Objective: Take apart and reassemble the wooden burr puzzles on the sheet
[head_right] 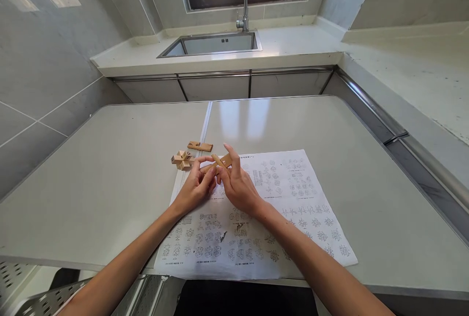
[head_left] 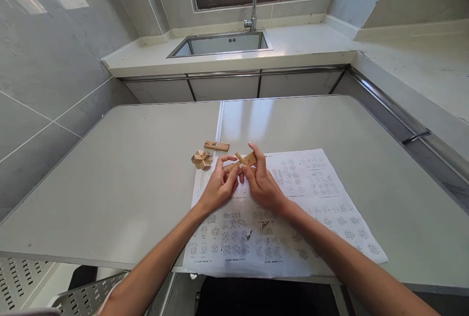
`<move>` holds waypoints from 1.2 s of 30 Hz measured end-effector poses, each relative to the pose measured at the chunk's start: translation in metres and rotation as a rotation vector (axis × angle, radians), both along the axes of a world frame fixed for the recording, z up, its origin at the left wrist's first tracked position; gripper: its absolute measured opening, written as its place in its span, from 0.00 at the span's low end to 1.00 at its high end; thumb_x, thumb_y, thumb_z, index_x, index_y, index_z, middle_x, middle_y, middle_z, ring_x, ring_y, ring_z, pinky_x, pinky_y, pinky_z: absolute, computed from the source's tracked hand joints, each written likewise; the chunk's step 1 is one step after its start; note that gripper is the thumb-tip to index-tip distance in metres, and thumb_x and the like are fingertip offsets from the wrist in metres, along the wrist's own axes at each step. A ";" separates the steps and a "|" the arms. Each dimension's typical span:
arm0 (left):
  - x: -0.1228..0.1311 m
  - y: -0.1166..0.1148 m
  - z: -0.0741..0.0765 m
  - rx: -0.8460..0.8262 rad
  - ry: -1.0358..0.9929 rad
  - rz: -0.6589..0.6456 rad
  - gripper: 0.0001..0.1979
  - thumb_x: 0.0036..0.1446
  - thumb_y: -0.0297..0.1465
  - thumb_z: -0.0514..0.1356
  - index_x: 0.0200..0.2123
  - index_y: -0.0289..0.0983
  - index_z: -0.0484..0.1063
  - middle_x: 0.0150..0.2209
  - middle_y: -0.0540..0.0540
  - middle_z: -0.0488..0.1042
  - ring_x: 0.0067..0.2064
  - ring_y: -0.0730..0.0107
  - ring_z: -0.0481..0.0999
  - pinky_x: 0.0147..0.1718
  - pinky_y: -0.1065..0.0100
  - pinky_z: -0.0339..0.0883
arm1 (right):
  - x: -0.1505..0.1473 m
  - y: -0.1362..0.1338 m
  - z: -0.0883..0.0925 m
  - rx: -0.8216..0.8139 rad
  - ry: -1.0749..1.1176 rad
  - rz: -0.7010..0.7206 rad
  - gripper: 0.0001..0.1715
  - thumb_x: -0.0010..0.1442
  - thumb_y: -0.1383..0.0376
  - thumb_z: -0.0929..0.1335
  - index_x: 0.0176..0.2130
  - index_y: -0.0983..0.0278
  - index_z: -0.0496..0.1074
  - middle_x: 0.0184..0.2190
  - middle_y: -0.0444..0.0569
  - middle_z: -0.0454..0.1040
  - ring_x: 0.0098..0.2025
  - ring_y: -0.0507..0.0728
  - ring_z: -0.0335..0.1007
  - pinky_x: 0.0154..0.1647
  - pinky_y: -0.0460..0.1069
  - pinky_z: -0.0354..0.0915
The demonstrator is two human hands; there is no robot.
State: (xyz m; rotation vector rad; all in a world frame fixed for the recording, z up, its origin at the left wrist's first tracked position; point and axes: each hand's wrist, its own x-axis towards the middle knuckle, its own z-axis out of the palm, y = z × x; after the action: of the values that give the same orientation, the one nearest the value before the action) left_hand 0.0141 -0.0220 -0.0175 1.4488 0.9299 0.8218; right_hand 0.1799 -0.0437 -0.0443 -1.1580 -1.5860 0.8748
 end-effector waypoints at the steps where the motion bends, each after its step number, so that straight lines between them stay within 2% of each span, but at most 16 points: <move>1: 0.000 0.000 -0.001 0.014 0.013 -0.015 0.21 0.70 0.50 0.57 0.53 0.42 0.56 0.29 0.56 0.69 0.23 0.77 0.62 0.24 0.72 0.56 | 0.000 0.000 0.000 -0.005 0.009 0.002 0.36 0.77 0.59 0.58 0.75 0.57 0.39 0.33 0.44 0.74 0.34 0.58 0.74 0.44 0.58 0.74; 9: 0.001 0.000 -0.003 0.048 0.057 -0.067 0.20 0.72 0.49 0.55 0.53 0.41 0.57 0.29 0.56 0.69 0.23 0.77 0.61 0.25 0.72 0.54 | -0.002 0.000 -0.003 -0.039 0.140 0.015 0.31 0.77 0.56 0.59 0.72 0.55 0.43 0.31 0.41 0.72 0.33 0.57 0.75 0.43 0.59 0.74; 13: 0.001 0.000 -0.004 0.062 0.057 -0.072 0.19 0.72 0.48 0.54 0.53 0.41 0.57 0.29 0.55 0.69 0.24 0.76 0.61 0.26 0.72 0.55 | -0.001 0.001 -0.004 -0.069 0.199 0.020 0.33 0.76 0.55 0.61 0.72 0.55 0.43 0.29 0.40 0.72 0.32 0.58 0.75 0.42 0.59 0.74; 18: 0.001 -0.002 -0.002 0.068 0.046 -0.100 0.17 0.73 0.46 0.54 0.52 0.41 0.57 0.29 0.55 0.69 0.26 0.76 0.63 0.27 0.72 0.56 | 0.003 0.004 0.002 -0.093 0.289 -0.017 0.33 0.75 0.53 0.63 0.70 0.53 0.46 0.31 0.40 0.67 0.32 0.56 0.72 0.40 0.56 0.74; 22: 0.001 -0.002 0.003 0.038 0.035 -0.066 0.18 0.71 0.48 0.55 0.51 0.41 0.58 0.28 0.55 0.68 0.25 0.75 0.62 0.27 0.71 0.55 | 0.007 0.008 0.007 -0.078 0.274 -0.084 0.28 0.75 0.53 0.63 0.68 0.54 0.51 0.36 0.43 0.67 0.32 0.53 0.67 0.37 0.51 0.70; 24: 0.001 -0.002 0.005 0.028 0.031 -0.039 0.18 0.71 0.48 0.56 0.51 0.41 0.58 0.27 0.56 0.68 0.24 0.75 0.60 0.27 0.71 0.54 | 0.012 0.012 0.006 -0.101 0.290 -0.159 0.26 0.75 0.52 0.62 0.67 0.54 0.54 0.37 0.43 0.67 0.30 0.52 0.64 0.33 0.49 0.67; 29: 0.000 -0.002 0.007 0.015 0.014 0.011 0.19 0.70 0.48 0.56 0.51 0.40 0.59 0.26 0.56 0.67 0.24 0.75 0.59 0.27 0.71 0.54 | 0.026 0.022 0.003 -0.196 0.371 -0.366 0.28 0.73 0.46 0.63 0.62 0.58 0.64 0.27 0.39 0.59 0.24 0.52 0.56 0.23 0.47 0.60; 31: 0.001 -0.002 0.007 0.000 0.012 0.025 0.20 0.70 0.48 0.57 0.52 0.40 0.60 0.27 0.55 0.69 0.24 0.75 0.60 0.26 0.71 0.54 | 0.029 0.022 0.005 -0.239 0.394 -0.330 0.29 0.71 0.44 0.64 0.58 0.61 0.69 0.24 0.37 0.55 0.23 0.52 0.53 0.22 0.47 0.57; 33: 0.001 -0.002 0.007 -0.017 0.015 0.020 0.20 0.70 0.49 0.57 0.52 0.40 0.60 0.27 0.55 0.70 0.24 0.75 0.59 0.25 0.71 0.53 | 0.029 0.021 0.009 -0.292 0.424 -0.231 0.31 0.70 0.41 0.64 0.53 0.62 0.73 0.21 0.36 0.52 0.21 0.51 0.48 0.20 0.47 0.52; 36: 0.000 -0.002 0.005 -0.020 0.030 -0.008 0.20 0.70 0.48 0.56 0.53 0.41 0.59 0.27 0.55 0.70 0.23 0.75 0.59 0.24 0.71 0.53 | 0.026 0.019 0.012 -0.332 0.385 -0.131 0.32 0.66 0.38 0.67 0.42 0.64 0.76 0.19 0.36 0.53 0.21 0.50 0.46 0.20 0.47 0.49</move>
State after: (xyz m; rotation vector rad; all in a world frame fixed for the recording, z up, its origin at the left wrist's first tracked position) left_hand 0.0146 -0.0239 -0.0120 1.4498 0.9519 0.7846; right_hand 0.2058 -0.0252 -0.0319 -1.2169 -1.0667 1.2216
